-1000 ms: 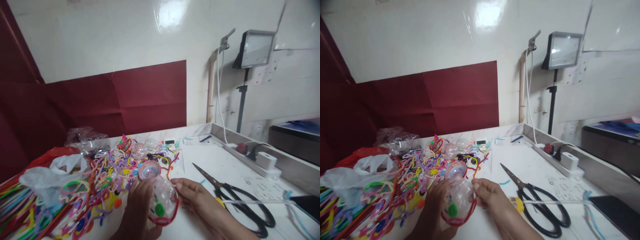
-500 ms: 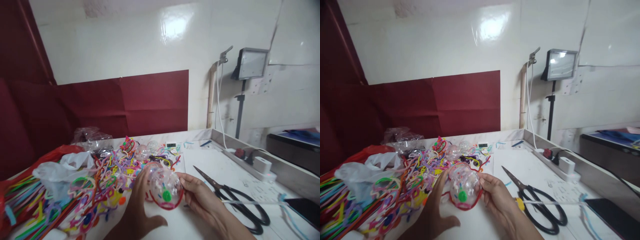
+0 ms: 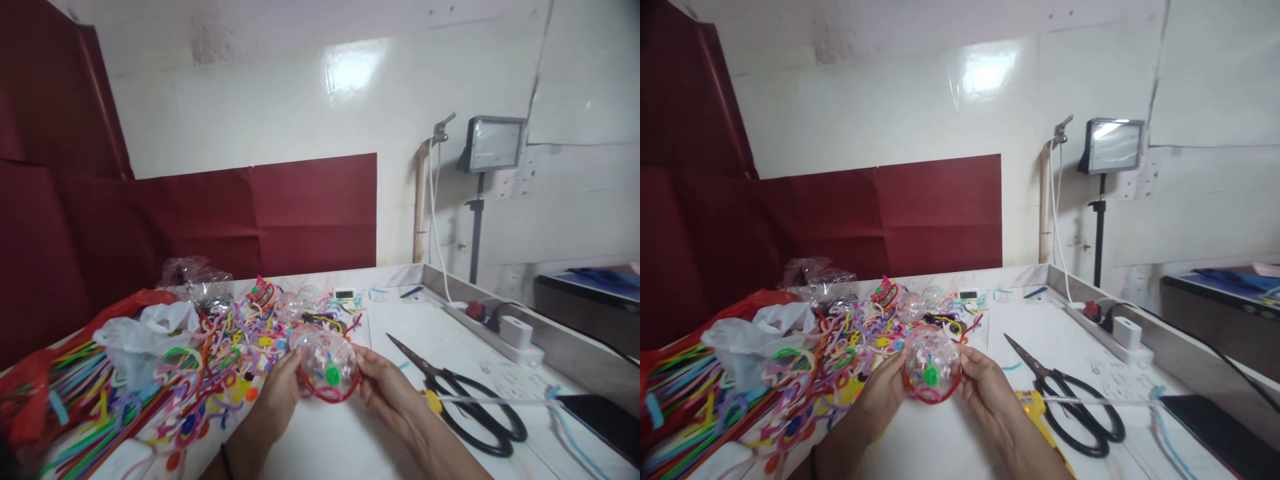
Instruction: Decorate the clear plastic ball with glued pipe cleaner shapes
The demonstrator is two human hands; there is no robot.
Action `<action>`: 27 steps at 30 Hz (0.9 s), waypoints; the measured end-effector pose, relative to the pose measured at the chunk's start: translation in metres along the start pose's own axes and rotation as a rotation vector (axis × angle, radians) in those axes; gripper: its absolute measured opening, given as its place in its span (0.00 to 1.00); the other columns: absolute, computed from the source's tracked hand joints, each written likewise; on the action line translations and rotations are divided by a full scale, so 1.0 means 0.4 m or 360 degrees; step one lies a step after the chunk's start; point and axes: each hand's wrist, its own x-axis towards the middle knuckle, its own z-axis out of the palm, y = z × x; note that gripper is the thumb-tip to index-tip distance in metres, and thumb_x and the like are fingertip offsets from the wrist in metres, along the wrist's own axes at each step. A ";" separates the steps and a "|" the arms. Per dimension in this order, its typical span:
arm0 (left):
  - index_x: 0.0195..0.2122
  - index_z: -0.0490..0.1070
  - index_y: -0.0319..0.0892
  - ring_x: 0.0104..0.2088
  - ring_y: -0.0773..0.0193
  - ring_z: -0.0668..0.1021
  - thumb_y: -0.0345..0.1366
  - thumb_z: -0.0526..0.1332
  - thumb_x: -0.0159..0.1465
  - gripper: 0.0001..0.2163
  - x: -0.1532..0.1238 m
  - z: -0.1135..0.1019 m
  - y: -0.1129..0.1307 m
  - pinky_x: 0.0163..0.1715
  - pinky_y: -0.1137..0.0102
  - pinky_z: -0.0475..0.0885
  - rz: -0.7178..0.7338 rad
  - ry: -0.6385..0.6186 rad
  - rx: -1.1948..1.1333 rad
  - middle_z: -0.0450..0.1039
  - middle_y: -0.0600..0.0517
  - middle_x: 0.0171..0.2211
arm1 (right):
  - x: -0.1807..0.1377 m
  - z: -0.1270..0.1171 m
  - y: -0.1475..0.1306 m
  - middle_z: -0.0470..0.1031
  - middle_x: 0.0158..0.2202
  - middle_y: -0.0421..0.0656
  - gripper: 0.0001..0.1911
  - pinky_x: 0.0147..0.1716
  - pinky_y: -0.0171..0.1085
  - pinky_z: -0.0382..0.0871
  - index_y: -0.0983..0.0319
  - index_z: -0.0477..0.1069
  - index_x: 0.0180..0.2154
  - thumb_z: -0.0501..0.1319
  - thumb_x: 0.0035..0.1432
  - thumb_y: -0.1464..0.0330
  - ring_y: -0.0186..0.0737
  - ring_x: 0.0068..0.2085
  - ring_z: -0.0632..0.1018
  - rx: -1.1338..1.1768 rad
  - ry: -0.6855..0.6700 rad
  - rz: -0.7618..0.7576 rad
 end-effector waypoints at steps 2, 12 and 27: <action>0.38 0.78 0.39 0.51 0.49 0.78 0.36 0.68 0.59 0.08 -0.003 0.000 -0.006 0.56 0.58 0.69 -0.0004 0.0002 -0.0109 0.81 0.44 0.42 | 0.003 0.004 0.003 0.75 0.38 0.40 0.06 0.35 0.39 0.75 0.65 0.72 0.42 0.62 0.63 0.70 0.35 0.35 0.78 -0.0044 0.0006 0.0004; 0.46 0.76 0.36 0.55 0.53 0.76 0.29 0.57 0.68 0.10 -0.013 0.004 -0.005 0.60 0.57 0.64 0.0007 0.0043 -0.0377 0.80 0.43 0.45 | 0.013 -0.009 -0.015 0.76 0.43 0.43 0.11 0.42 0.45 0.74 0.64 0.72 0.45 0.61 0.64 0.64 0.40 0.41 0.78 -0.0436 0.0053 -0.0080; 0.55 0.70 0.38 0.51 0.55 0.79 0.30 0.58 0.68 0.14 -0.017 -0.038 0.007 0.58 0.60 0.67 0.0137 0.0167 -0.0462 0.81 0.44 0.44 | -0.026 0.006 0.015 0.77 0.36 0.45 0.22 0.43 0.45 0.64 0.59 0.76 0.38 0.64 0.52 0.48 0.50 0.41 0.75 -0.1126 0.0276 -0.0628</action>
